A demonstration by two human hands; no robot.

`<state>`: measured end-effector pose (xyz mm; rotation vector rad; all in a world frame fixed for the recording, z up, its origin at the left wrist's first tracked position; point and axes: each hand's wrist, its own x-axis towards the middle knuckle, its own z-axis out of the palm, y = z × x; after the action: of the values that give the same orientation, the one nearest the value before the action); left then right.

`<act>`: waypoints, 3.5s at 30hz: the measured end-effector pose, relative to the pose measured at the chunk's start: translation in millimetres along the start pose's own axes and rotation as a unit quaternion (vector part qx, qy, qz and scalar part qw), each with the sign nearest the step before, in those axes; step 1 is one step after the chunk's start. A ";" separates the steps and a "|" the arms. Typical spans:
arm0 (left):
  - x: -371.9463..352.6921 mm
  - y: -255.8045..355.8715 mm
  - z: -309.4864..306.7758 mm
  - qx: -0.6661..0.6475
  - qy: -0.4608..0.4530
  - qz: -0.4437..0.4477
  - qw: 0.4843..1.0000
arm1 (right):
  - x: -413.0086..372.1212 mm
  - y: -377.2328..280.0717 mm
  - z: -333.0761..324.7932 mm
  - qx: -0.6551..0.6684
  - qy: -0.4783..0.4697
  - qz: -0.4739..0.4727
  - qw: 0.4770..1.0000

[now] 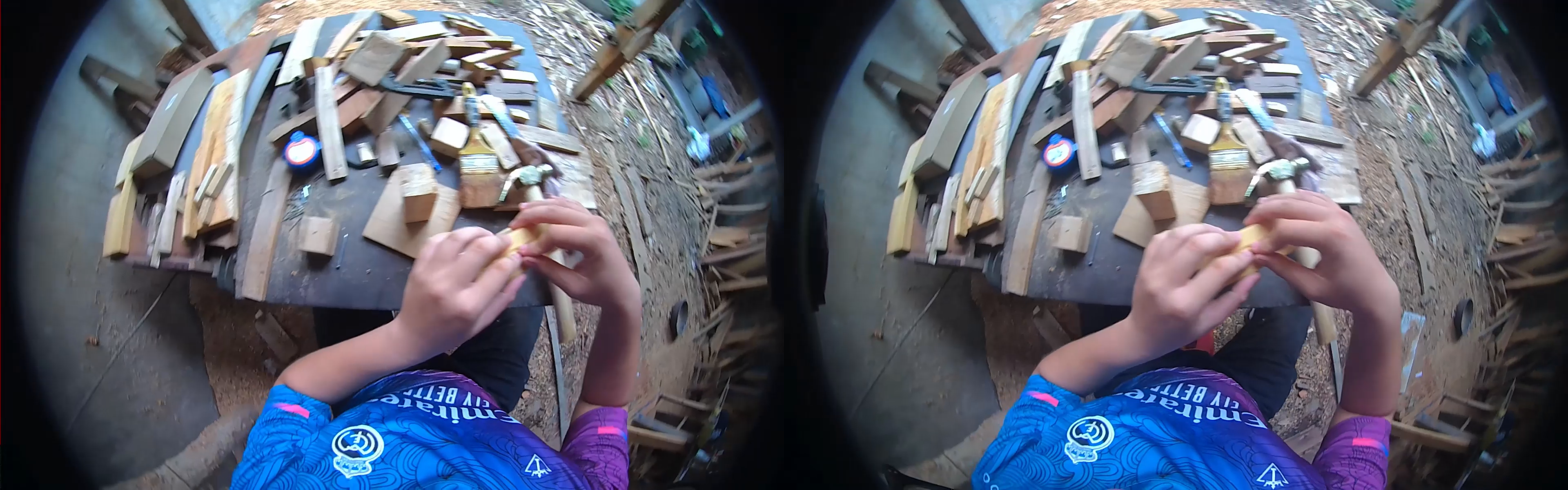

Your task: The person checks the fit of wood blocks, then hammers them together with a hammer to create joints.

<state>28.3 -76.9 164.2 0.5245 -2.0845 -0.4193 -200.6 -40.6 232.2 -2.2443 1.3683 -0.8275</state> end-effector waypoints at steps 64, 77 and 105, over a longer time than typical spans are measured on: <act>-45.6 -202.6 -130.7 0.257 -0.085 -0.296 0.916 | -6.1 10.3 9.6 0.067 0.035 0.009 0.997; 19.2 -30.2 -113.3 -0.090 -0.122 -0.224 0.963 | -11.1 13.5 -2.9 -0.009 0.003 -0.022 1.000; 42.0 -13.1 4.6 -0.299 -0.078 -0.142 0.941 | -6.1 14.2 -12.0 0.034 -0.031 0.081 0.996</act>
<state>6.5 -109.3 185.0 0.4298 -1.8948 -1.2477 -220.2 -41.8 231.1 -2.0597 1.4488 -0.7311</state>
